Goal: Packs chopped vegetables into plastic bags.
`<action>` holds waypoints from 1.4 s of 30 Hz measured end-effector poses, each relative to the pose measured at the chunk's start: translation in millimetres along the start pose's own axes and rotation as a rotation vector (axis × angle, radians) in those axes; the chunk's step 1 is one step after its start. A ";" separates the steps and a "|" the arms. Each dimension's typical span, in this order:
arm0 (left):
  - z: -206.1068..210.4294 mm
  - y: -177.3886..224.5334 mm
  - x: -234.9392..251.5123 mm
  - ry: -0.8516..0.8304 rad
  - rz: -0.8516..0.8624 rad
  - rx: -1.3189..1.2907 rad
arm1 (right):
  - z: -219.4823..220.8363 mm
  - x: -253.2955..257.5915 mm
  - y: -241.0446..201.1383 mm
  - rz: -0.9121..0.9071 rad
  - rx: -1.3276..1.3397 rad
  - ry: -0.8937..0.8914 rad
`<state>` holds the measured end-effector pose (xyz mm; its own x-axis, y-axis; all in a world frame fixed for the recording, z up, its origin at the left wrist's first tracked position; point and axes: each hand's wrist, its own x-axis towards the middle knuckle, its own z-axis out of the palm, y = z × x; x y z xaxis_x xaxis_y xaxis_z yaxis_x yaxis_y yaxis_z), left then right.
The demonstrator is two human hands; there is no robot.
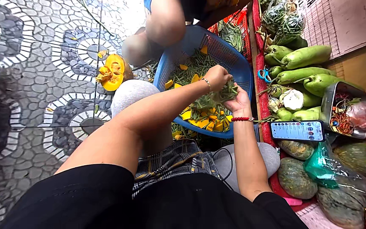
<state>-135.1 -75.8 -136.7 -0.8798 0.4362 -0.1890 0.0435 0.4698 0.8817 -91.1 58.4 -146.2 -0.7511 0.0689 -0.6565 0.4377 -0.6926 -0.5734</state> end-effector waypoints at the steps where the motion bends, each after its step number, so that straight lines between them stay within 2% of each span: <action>1: -2.9 -0.2 1.1 0.009 0.005 -0.003 | 3.4 -2.9 -3.3 0.017 -0.014 0.031; 5: -11.0 -1.8 4.7 0.048 0.035 -0.004 | 11.3 -10.5 -11.2 -0.019 0.015 0.127; 10: -19.1 -3.7 7.4 0.072 0.017 -0.002 | 14.6 -13.2 -13.1 -0.102 -0.135 0.125; 12: -23.5 -5.7 8.6 0.091 0.022 0.026 | 13.6 -12.0 -12.1 -0.126 -0.366 0.045; 16: -32.9 -7.8 9.1 0.139 -0.042 0.005 | 18.5 -15.5 -23.8 -0.078 -1.011 -0.139; 19: -33.2 -7.5 7.9 0.167 -0.251 -0.432 | 28.8 -18.5 -34.3 -0.118 -1.488 -0.218; 21: -32.9 -9.7 8.3 0.192 -0.405 -0.743 | 34.8 -19.2 -42.9 -0.184 -1.714 -0.301; 23: -34.0 -9.8 6.7 0.185 -0.473 -0.828 | 41.2 -20.3 -53.9 -0.317 -1.818 -0.327; 26: -43.1 -8.5 1.5 0.103 -0.426 -0.627 | 48.3 -20.0 -66.6 -0.529 -1.868 -0.277; 28: -52.6 -5.9 -4.7 -0.011 -0.355 -0.491 | 47.4 -18.5 -71.5 -0.574 -1.850 -0.289; 29: -57.6 -5.4 -6.3 -0.063 -0.302 -0.458 | 46.3 -19.8 -75.2 -0.583 -1.820 -0.331; 31: -64.4 -2.5 -8.6 -0.136 -0.211 -0.562 | 40.5 -20.9 -81.9 -0.627 -1.698 -0.441; 33: -61.0 -1.0 -4.8 -0.075 -0.177 -0.709 | 34.5 -10.5 -84.3 -0.690 -1.627 -0.450; 34: -56.1 -4.1 1.1 0.016 -0.171 -0.684 | 32.7 -2.2 -84.0 -0.699 -1.665 -0.413; 36: -43.4 -18.6 17.3 0.224 -0.182 -0.462 | 28.6 18.3 -78.1 -0.649 -1.768 -0.323; 37: -36.8 -25.1 24.5 0.276 -0.208 -0.392 | 25.1 28.8 -74.1 -0.624 -1.777 -0.296; 39: -29.2 -28.9 33.5 0.313 -0.284 -0.409 | 13.9 46.0 -68.7 -0.699 -1.647 -0.207; 41: -28.7 -25.8 34.2 0.297 -0.328 -0.510 | -0.2 62.2 -63.4 -0.849 -1.429 0.017; 42: -28.1 -24.6 34.4 0.297 -0.334 -0.552 | -7.9 71.4 -60.0 -0.842 -1.368 0.120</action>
<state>-179.7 -93.9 -152.8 -0.8995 0.0722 -0.4309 -0.4282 0.0499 0.9023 -167.1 110.6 -162.5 -0.9822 0.1778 0.0607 0.0813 0.6935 -0.7158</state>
